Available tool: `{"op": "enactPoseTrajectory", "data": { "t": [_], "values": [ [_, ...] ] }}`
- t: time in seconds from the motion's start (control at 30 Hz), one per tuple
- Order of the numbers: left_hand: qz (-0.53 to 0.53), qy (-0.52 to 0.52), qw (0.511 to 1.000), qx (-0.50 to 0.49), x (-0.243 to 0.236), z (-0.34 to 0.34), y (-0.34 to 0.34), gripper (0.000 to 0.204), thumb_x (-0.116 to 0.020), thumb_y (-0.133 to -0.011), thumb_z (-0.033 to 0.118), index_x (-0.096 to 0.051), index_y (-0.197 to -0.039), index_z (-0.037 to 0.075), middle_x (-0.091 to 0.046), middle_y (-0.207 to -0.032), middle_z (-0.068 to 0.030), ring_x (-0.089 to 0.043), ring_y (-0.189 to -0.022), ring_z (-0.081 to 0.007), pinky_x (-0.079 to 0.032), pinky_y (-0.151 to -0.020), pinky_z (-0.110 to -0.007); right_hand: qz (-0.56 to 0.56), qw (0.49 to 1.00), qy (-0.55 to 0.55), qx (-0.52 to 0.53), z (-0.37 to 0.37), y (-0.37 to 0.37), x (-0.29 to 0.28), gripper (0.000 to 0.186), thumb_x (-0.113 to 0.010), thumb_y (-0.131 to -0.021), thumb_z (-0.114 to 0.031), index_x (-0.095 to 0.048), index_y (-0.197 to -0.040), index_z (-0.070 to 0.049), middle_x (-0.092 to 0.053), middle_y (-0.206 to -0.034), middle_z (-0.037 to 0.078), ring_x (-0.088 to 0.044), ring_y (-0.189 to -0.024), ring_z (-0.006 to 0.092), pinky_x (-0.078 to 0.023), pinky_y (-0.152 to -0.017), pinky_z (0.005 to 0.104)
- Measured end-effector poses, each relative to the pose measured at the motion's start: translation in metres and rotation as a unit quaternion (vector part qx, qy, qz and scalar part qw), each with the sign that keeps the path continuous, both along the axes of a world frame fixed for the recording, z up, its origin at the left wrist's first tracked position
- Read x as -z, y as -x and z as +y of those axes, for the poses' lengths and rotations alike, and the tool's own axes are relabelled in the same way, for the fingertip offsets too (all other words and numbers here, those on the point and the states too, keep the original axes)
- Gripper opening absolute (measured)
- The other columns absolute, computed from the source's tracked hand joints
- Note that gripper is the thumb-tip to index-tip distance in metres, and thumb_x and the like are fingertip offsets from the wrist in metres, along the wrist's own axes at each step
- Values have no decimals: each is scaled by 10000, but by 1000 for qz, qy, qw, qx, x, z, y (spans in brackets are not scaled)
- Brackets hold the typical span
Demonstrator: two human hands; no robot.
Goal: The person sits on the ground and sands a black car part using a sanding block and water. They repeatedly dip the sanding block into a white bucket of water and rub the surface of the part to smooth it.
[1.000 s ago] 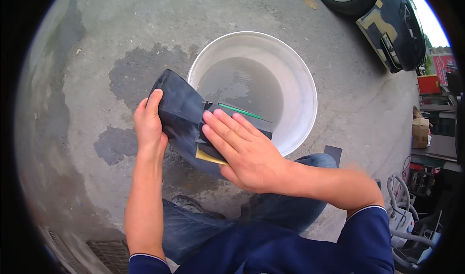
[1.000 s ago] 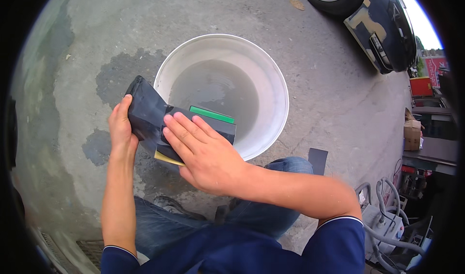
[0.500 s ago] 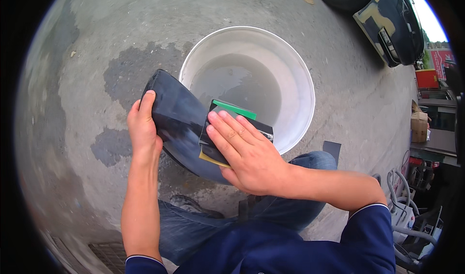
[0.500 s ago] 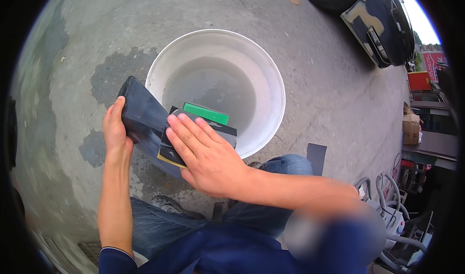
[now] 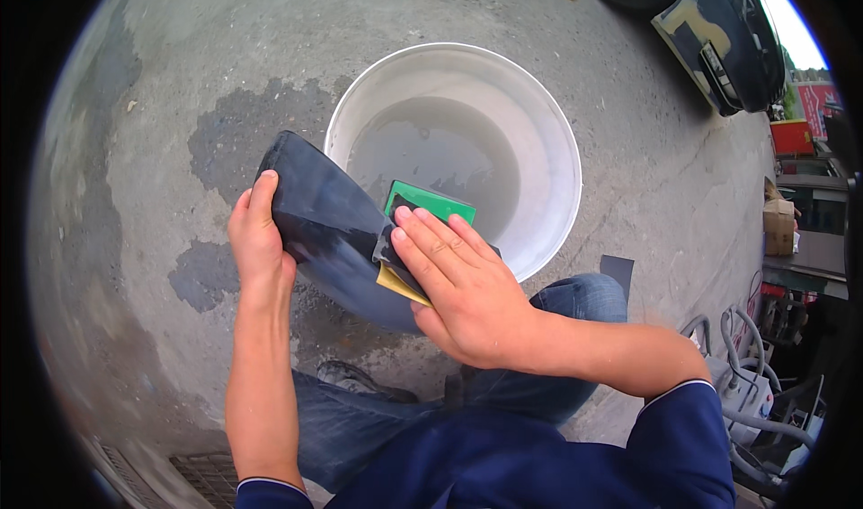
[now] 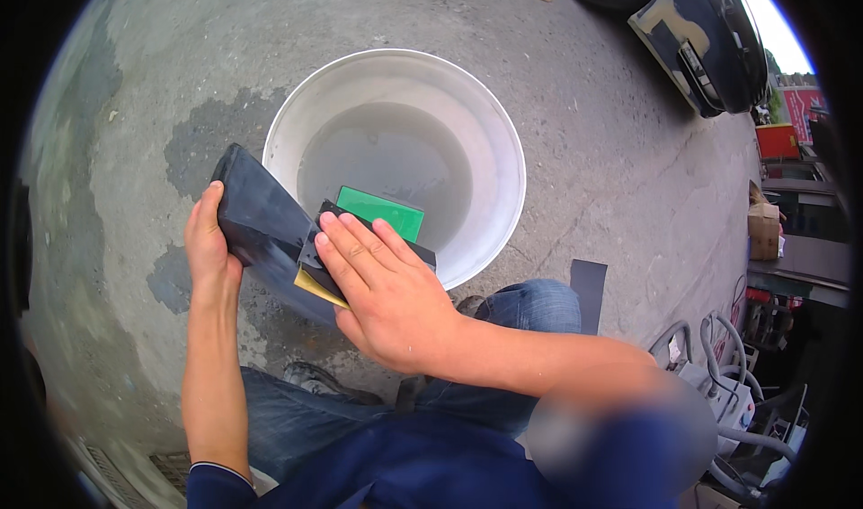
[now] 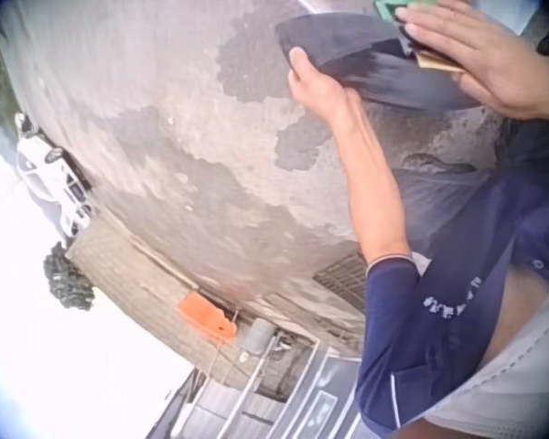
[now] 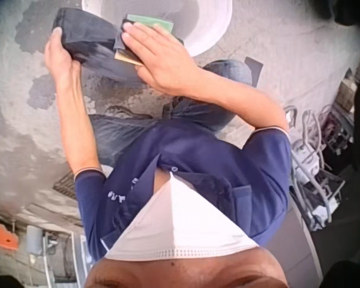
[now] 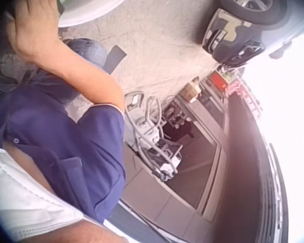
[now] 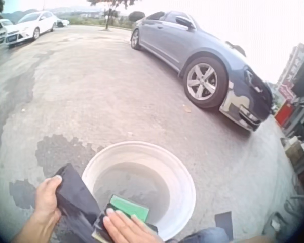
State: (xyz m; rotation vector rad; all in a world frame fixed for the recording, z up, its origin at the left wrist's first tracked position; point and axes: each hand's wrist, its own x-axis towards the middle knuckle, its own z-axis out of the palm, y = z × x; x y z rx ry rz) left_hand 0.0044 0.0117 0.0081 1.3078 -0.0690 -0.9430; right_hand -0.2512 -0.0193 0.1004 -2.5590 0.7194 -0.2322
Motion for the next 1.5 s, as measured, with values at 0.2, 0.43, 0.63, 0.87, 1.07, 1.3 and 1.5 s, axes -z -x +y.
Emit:
{"op": "enactPoseTrajectory", "data": {
  "t": [0.2,0.43,0.63,0.87,1.07,1.3,1.5],
  "values": [
    [8,5,1000,-7,-6,-2,7,243,-765,-1020,230,-705,-1053,-3,-760,-1010,-78,-724,-888,-164,-584,-814,-330,-29,999,-14,29,-20,-34,10,775,-682,-889,-150,-437,-1592,68,-410,-1689,255,-384,-1588,392,-283,-1297,558],
    [0,10,1000,-9,1,-1,4,237,-768,-1019,230,-702,-1046,3,-756,-998,-72,-717,-880,-162,-581,-814,-329,-23,999,-2,26,-11,-11,5,707,-664,-920,-144,-471,-1568,64,-466,-1651,247,-434,-1549,401,-305,-1287,555],
    [-8,-5,1000,-16,-5,1,8,237,-769,-1018,229,-699,-1045,4,-752,-997,-72,-710,-864,-160,-582,-799,-328,17,1000,-13,16,12,20,-5,656,-639,-961,-153,-469,-1553,73,-441,-1662,247,-405,-1570,393,-295,-1291,567],
    [-8,4,1000,17,-1,3,8,263,-751,-1032,251,-709,-1127,9,-759,-1073,-67,-721,-968,-165,-580,-893,-339,-22,999,17,33,-8,-9,9,684,-676,-926,-166,-497,-1531,96,-476,-1629,272,-422,-1558,394,-302,-1292,544],
    [-18,2,1000,11,3,5,8,262,-750,-1033,252,-707,-1129,12,-760,-1071,-65,-721,-960,-165,-579,-895,-334,5,999,42,17,-4,-2,5,733,-708,-922,-210,-478,-1544,103,-454,-1644,273,-390,-1580,386,-277,-1303,545],
    [-4,3,1000,11,4,6,4,268,-740,-1038,261,-718,-1126,9,-772,-1076,-69,-732,-972,-168,-580,-897,-332,52,998,43,-19,14,41,-3,684,-694,-939,-202,-502,-1534,77,-460,-1648,242,-391,-1577,374,-272,-1298,568],
    [-8,7,1000,15,4,5,2,273,-742,-1037,262,-723,-1128,6,-772,-1076,-72,-730,-975,-170,-580,-904,-336,16,999,49,7,-5,-2,5,705,-706,-938,-216,-494,-1543,79,-461,-1651,233,-393,-1579,361,-252,-1302,581]
  ]
}}
